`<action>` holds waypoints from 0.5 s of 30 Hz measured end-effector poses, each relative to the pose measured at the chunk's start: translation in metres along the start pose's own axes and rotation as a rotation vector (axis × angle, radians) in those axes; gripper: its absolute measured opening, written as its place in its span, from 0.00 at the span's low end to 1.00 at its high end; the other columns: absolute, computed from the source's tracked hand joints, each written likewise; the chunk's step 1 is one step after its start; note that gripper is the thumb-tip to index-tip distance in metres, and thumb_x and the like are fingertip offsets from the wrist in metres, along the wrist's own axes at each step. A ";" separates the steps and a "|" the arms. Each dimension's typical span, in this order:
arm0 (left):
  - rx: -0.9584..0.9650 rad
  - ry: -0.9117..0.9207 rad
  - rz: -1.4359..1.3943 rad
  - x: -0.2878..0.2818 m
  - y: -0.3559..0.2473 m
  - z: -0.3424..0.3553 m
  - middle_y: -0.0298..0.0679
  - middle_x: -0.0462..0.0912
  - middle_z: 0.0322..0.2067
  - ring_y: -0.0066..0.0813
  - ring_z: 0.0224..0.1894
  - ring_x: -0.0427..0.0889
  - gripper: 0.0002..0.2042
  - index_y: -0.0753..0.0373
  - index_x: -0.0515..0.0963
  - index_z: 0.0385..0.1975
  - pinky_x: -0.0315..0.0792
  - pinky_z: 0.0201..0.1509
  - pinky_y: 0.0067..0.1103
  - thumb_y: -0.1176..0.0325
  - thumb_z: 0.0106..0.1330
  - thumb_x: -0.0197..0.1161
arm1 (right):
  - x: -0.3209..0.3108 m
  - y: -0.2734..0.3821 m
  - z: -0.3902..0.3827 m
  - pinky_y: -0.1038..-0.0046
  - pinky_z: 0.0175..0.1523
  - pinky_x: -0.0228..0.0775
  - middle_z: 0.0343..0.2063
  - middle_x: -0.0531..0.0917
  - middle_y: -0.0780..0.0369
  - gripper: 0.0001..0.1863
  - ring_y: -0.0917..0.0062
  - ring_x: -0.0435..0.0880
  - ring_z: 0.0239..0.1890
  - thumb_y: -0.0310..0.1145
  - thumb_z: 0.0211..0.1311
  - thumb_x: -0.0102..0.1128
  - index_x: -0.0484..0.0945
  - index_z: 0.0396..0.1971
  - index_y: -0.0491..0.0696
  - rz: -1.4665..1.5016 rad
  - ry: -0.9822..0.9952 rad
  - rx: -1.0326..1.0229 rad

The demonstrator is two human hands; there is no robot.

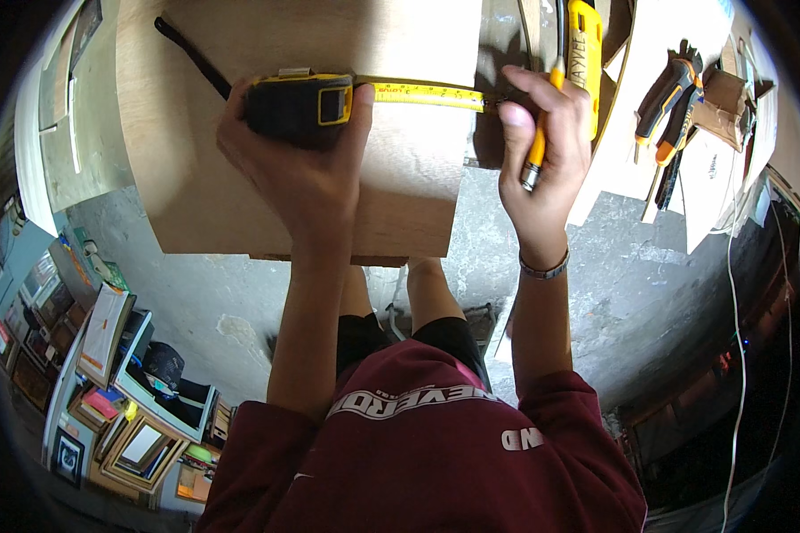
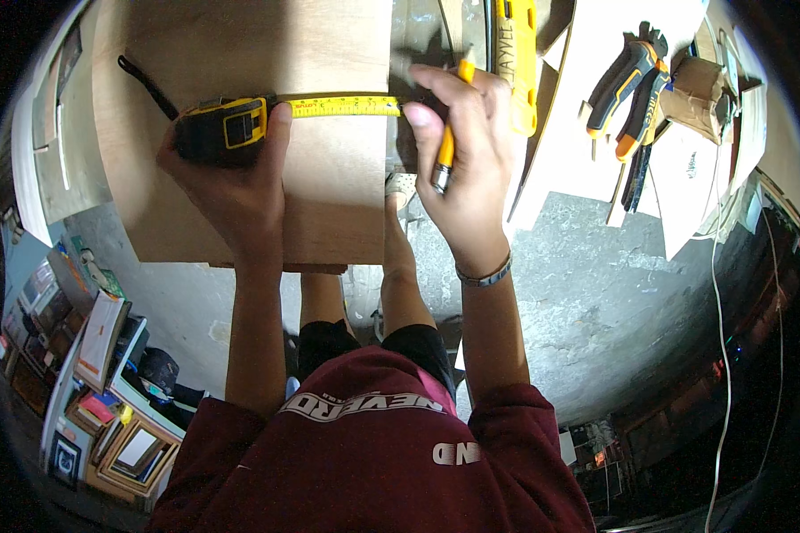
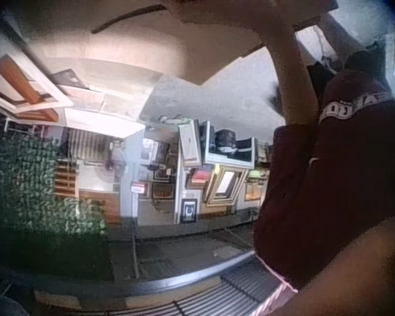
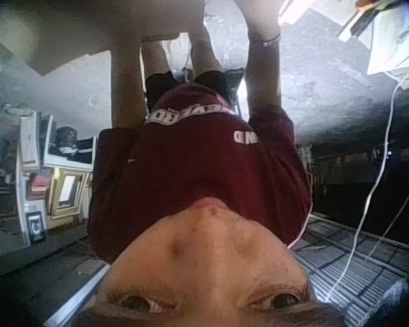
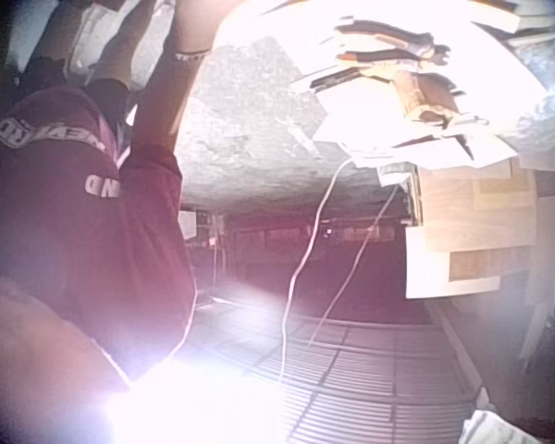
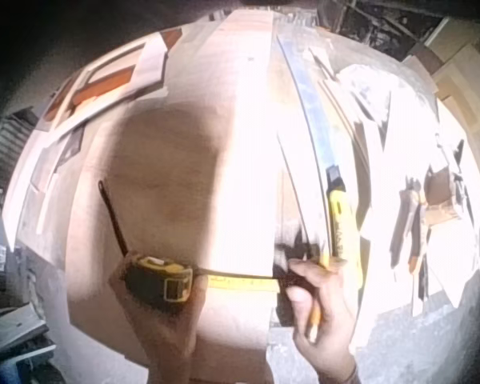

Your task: The person measures and marks a rectangular wooden board using a tape measure, pencil, and metal ruler. They then use a utility knife to cut along the marked line, separating a strip from the board. The person handles the board and tools throughout the process.

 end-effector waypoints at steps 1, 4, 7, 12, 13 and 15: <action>-0.005 0.000 0.005 0.000 0.000 0.000 0.52 0.66 0.53 0.49 0.58 0.67 0.44 0.72 0.62 0.61 0.64 0.61 0.44 0.52 0.53 0.82 | -0.004 0.001 0.001 0.72 0.52 0.71 0.41 0.82 0.59 0.11 0.73 0.78 0.43 0.27 0.73 0.56 0.82 0.50 0.42 0.001 -0.019 -0.036; -0.022 -0.003 0.004 0.000 0.002 0.000 0.52 0.67 0.53 0.49 0.59 0.67 0.45 0.72 0.62 0.61 0.64 0.62 0.44 0.53 0.53 0.82 | -0.012 0.002 -0.014 0.81 0.40 0.71 0.30 0.80 0.63 0.12 0.83 0.76 0.29 0.31 0.77 0.52 0.80 0.50 0.40 0.446 -0.035 0.400; -0.049 -0.012 -0.035 0.001 0.002 -0.001 0.53 0.67 0.54 0.50 0.60 0.67 0.45 0.72 0.62 0.61 0.64 0.63 0.45 0.52 0.52 0.82 | -0.001 0.005 -0.013 0.82 0.36 0.73 0.29 0.82 0.63 0.10 0.84 0.78 0.27 0.25 0.73 0.58 0.76 0.50 0.40 0.689 -0.141 0.398; -0.047 -0.005 -0.017 -0.001 0.000 -0.001 0.52 0.67 0.54 0.49 0.60 0.67 0.45 0.72 0.62 0.61 0.64 0.63 0.45 0.51 0.53 0.81 | 0.003 -0.002 -0.018 0.81 0.35 0.73 0.29 0.83 0.60 0.05 0.84 0.79 0.28 0.14 0.61 0.57 0.79 0.35 0.37 0.702 -0.034 0.315; -0.048 -0.001 -0.019 -0.001 0.001 -0.002 0.52 0.66 0.54 0.49 0.60 0.67 0.45 0.71 0.62 0.61 0.64 0.63 0.45 0.51 0.53 0.81 | 0.005 0.004 -0.012 0.80 0.32 0.71 0.26 0.82 0.60 0.06 0.84 0.78 0.26 0.12 0.56 0.54 0.78 0.26 0.37 0.694 -0.078 0.326; -0.048 0.005 -0.025 -0.001 0.003 -0.003 0.52 0.66 0.54 0.48 0.60 0.67 0.44 0.71 0.62 0.61 0.63 0.63 0.44 0.51 0.53 0.81 | 0.007 0.003 -0.011 0.80 0.30 0.69 0.25 0.81 0.60 0.06 0.84 0.77 0.25 0.12 0.56 0.53 0.78 0.26 0.36 0.673 -0.068 0.269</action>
Point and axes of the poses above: each hand's wrist, its own z-axis towards the middle knuckle, its own x-axis out of the palm, y = z × x, the point moved 3 cm from there along z, towards the middle knuckle
